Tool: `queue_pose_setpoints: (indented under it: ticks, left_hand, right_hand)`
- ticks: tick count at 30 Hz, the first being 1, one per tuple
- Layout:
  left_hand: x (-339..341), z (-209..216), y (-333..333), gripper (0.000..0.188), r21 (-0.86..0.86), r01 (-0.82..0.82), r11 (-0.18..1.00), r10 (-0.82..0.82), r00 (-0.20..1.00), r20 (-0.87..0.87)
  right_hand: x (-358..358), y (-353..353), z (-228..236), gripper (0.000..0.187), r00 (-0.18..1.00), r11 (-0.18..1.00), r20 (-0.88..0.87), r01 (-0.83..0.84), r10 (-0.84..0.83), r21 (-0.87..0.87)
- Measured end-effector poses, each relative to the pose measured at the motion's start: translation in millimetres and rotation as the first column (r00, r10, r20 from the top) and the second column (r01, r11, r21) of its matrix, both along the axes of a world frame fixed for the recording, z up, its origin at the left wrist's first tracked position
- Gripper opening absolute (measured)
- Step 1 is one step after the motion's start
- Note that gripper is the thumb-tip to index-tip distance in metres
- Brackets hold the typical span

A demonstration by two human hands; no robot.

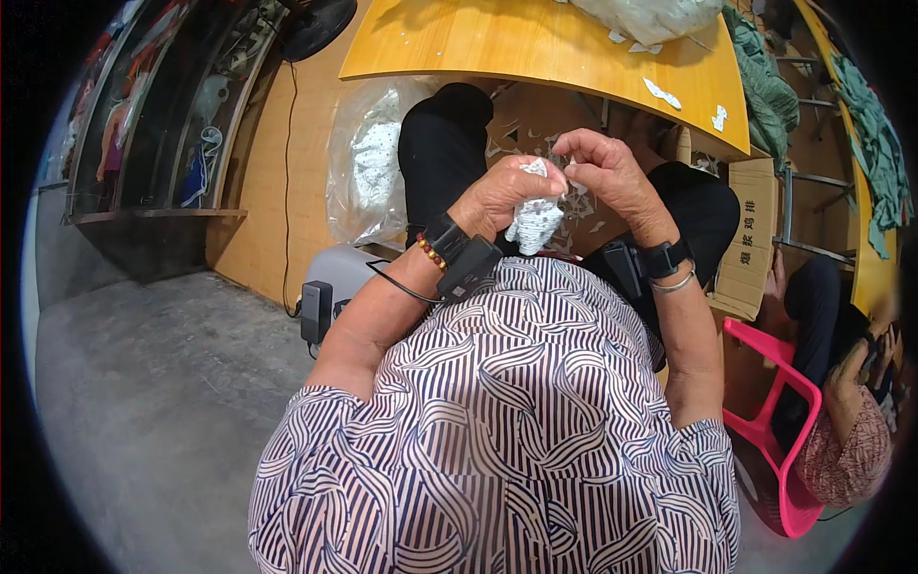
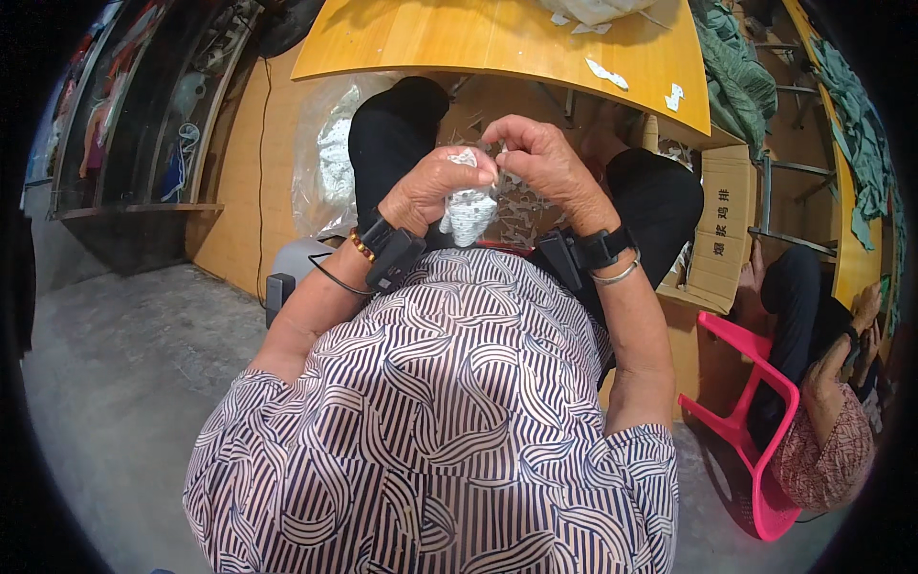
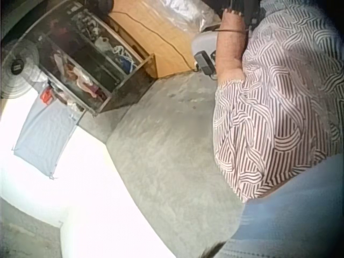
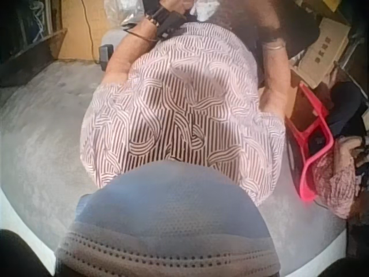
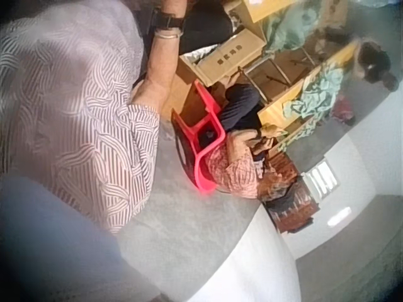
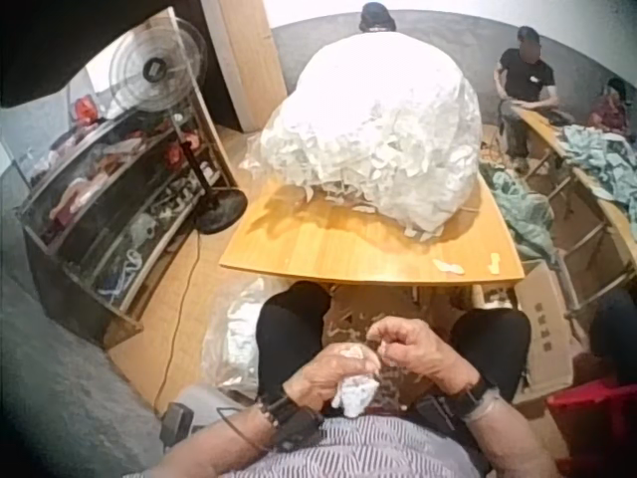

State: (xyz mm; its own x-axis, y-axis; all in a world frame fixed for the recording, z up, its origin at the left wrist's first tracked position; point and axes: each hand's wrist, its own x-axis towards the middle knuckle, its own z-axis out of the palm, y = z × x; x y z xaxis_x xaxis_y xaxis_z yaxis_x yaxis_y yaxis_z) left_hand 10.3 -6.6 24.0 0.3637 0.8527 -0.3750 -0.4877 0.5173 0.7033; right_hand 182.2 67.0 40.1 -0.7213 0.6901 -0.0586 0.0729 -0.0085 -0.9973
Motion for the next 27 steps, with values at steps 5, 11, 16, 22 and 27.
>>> queue_pose_setpoints:
  ticks: [5,11,16,22,27]
  left_hand:
    - [2,11,-1,0.014,0.139,-0.185,0.973,0.147,0.957,0.25]
    - [-6,8,10,0.025,0.128,-0.376,0.918,0.344,0.913,0.217]
    - [-2,2,10,0.026,0.11,-0.361,0.926,0.314,0.899,0.306]
    - [-9,3,0,0.045,0.16,-0.34,0.927,0.308,0.932,0.192]
    - [-21,-12,-8,0.049,0.131,-0.42,0.898,0.398,0.902,0.165]
  right_hand:
    - [-3,-5,-22,0.026,0.915,0.591,0.333,-0.141,-0.229,0.794]
    - [7,-3,-10,0.024,0.987,0.972,0.067,0.128,-0.143,0.196]
    - [-6,-16,-1,0.025,0.996,0.976,-0.045,-0.081,0.073,-0.201]
    - [-1,-10,-10,0.014,0.96,0.938,-0.238,0.059,-0.147,-0.342]
    - [6,-11,-15,0.015,0.937,0.93,-0.294,0.072,-0.186,-0.36]
